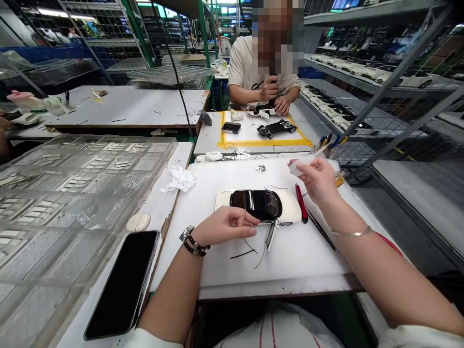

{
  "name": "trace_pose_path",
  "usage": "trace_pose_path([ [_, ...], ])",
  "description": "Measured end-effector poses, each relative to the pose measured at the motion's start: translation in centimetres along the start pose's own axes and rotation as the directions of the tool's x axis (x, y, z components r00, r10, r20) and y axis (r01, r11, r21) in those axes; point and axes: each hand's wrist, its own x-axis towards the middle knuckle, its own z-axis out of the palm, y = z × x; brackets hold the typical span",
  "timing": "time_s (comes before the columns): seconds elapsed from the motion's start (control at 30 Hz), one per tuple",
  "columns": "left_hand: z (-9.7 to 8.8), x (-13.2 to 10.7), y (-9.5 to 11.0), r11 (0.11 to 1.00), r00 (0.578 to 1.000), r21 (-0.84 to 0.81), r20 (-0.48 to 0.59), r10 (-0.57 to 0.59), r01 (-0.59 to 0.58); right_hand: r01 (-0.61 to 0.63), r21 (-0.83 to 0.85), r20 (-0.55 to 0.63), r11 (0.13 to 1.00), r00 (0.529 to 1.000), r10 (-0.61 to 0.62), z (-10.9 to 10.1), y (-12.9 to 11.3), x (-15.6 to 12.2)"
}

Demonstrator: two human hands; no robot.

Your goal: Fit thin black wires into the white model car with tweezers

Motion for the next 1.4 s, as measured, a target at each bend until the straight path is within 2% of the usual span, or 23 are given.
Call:
trace_pose_path([
  [0.03,0.0,0.0,0.0,1.000,1.000,0.008,-0.020,-0.001,0.001,-0.029,0.153,0.024,0.988,0.999,0.026,-0.2,-0.9,-0.9],
  [0.1,0.0,0.1,0.1,1.000,0.998,0.004,-0.060,-0.008,0.009,-0.088,0.426,0.047,0.901,0.996,0.075,-0.4,-2.3,-2.8],
  [0.13,0.1,0.1,0.1,1.000,0.997,-0.011,-0.078,-0.012,0.011,-0.098,0.507,0.037,0.856,0.995,0.092,-0.4,-2.7,-3.8],
  [0.2,0.1,0.2,0.2,0.998,0.994,-0.063,-0.105,-0.027,0.020,-0.095,0.536,0.006,0.839,0.994,0.109,-0.1,-2.9,-5.7],
  [0.3,0.2,0.3,0.4,0.990,0.990,-0.128,-0.119,-0.070,0.054,-0.012,0.393,-0.074,0.919,0.996,0.045,0.7,-2.1,-8.5],
  [0.37,0.2,0.3,0.4,0.987,0.988,-0.143,-0.122,-0.091,0.073,0.108,0.163,-0.108,0.981,0.990,-0.091,1.5,-1.4,-10.1],
  [0.47,0.2,0.4,0.3,0.987,0.988,-0.144,-0.122,-0.094,0.076,0.260,-0.201,-0.007,0.945,0.964,-0.267,2.4,-0.6,-11.5],
  [0.53,0.1,0.4,0.2,0.987,0.988,-0.140,-0.124,-0.094,0.076,0.309,-0.304,0.056,0.901,0.950,-0.307,2.9,-0.2,-11.9],
  [0.83,0.1,0.2,0.4,0.990,0.986,-0.127,-0.144,-0.078,0.059,0.338,-0.349,0.125,0.874,0.941,-0.314,3.4,0.5,-11.7],
  [1.4,0.3,0.2,0.3,0.995,0.989,-0.087,-0.140,-0.054,0.042,0.362,-0.371,0.157,0.855,0.932,-0.326,3.4,0.8,-11.9],
])
